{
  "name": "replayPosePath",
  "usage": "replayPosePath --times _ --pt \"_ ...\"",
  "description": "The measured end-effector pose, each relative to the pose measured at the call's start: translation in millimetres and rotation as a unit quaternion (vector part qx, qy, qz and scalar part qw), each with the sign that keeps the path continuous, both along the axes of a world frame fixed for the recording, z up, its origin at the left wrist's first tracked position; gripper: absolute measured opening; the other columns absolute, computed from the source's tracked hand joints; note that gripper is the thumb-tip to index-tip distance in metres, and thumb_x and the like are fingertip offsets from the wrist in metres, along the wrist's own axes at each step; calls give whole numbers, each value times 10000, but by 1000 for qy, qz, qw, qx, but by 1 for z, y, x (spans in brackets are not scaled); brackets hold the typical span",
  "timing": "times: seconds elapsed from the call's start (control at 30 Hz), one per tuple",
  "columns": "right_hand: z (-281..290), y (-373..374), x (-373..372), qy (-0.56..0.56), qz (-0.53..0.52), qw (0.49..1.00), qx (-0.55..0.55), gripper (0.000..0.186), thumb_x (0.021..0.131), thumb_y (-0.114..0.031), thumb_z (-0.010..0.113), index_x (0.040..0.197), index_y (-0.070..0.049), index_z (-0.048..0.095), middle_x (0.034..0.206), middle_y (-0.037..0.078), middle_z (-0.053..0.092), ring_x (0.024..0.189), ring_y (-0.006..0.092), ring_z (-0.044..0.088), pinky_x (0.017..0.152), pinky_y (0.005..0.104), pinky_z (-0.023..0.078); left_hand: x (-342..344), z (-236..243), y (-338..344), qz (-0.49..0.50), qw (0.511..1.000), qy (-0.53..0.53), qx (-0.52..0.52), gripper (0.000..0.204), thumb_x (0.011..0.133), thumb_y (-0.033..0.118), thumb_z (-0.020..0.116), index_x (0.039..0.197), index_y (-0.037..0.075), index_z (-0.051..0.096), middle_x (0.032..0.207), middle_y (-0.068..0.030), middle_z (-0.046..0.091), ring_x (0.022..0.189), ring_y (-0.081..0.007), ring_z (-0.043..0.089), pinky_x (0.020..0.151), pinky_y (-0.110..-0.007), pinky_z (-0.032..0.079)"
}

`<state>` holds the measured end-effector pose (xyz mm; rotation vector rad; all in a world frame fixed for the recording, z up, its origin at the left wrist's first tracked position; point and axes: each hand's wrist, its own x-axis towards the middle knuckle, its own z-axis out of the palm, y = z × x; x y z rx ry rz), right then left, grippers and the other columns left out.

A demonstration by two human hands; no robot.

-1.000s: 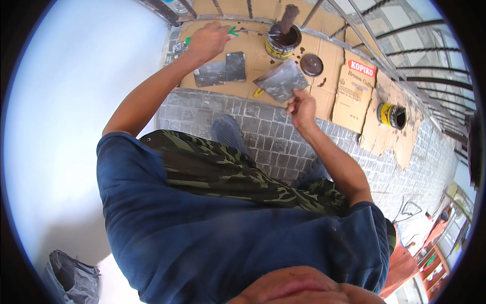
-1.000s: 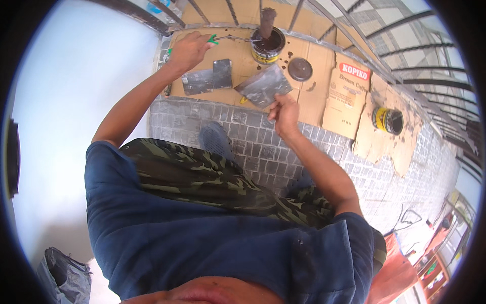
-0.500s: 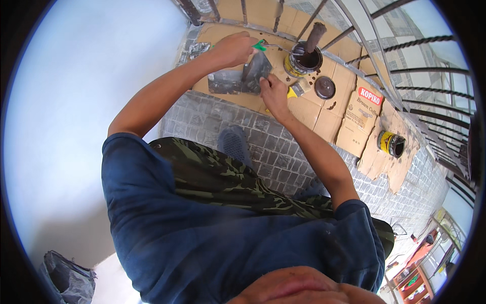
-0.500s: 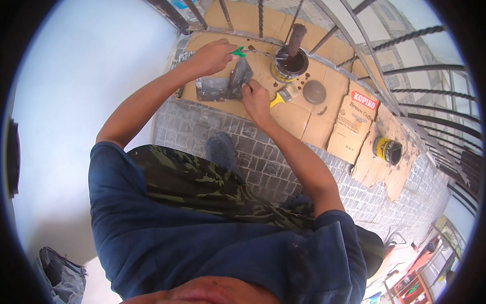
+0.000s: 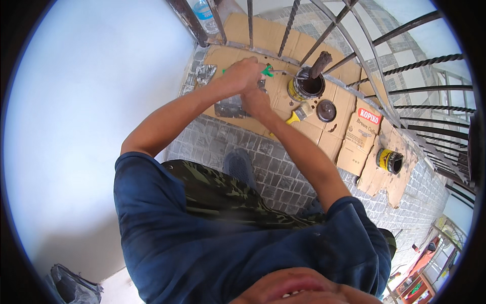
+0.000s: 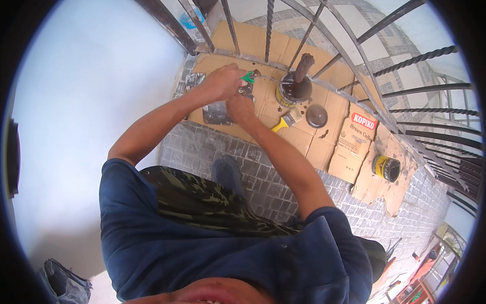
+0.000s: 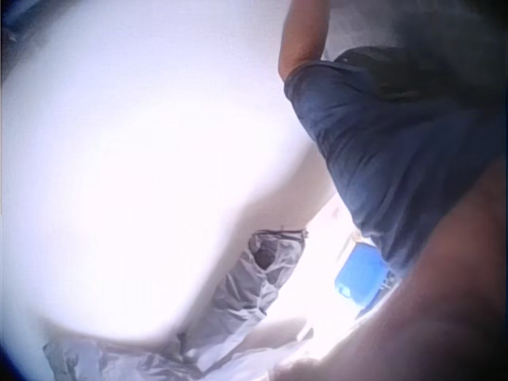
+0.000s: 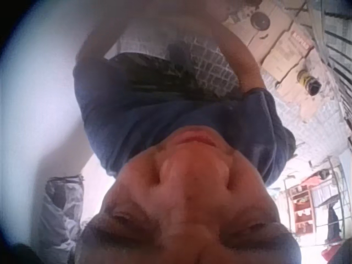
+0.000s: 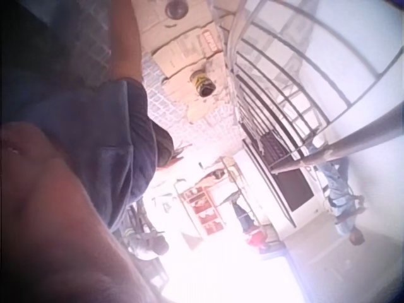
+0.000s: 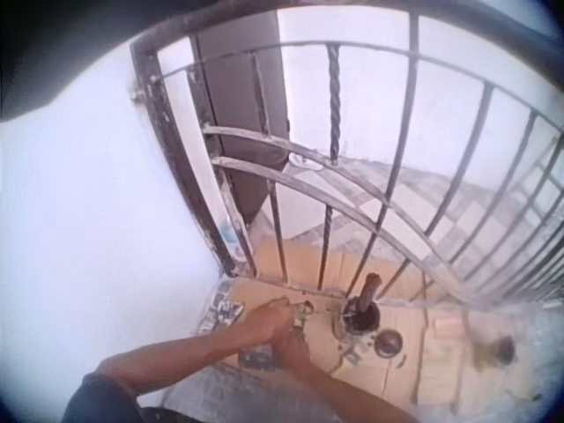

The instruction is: The person sits on the floor and uses a green-handled tool to stir dark paint in a yellow can. They then transfer some of the paint into a smaller container using the same tool.

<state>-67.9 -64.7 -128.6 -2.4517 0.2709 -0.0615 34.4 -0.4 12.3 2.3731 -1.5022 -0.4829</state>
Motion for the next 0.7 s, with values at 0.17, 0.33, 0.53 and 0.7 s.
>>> replayPosePath --times 0.17,0.33,0.53,0.7 --pt "57 -4 -68 -87 -295 628 715 409 1052 -431 505 1264 -95 602 935 40 640 826 179 642 774 376 563 -12 -2 7 34 996 42 -68 388 930 133 648 1305 46 607 1125 -222 632 1048 -420 621 895 -472 500" --pt "99 -5 -48 -56 -279 591 755 307 1068 -359 498 1184 -86 575 977 31 615 859 166 626 744 356 566 -39 5 11 81 981 142 -103 551 911 28 624 1436 48 459 1168 -240 635 1002 -396 662 845 -445 532" --pt "101 -1 -61 -76 -342 594 724 177 1064 -243 515 1053 -76 573 944 41 613 849 164 634 737 359 593 -41 6 15 107 949 289 -66 605 913 61 626 1478 57 410 1134 -232 669 972 -340 690 803 -406 546" --pt "110 1 -85 -86 -345 586 729 143 1068 -169 480 1019 -49 538 930 77 608 855 199 655 765 401 609 -1 -44 26 111 966 232 -6 607 938 139 632 1499 76 408 1273 -180 646 1095 -361 648 927 -446 513"
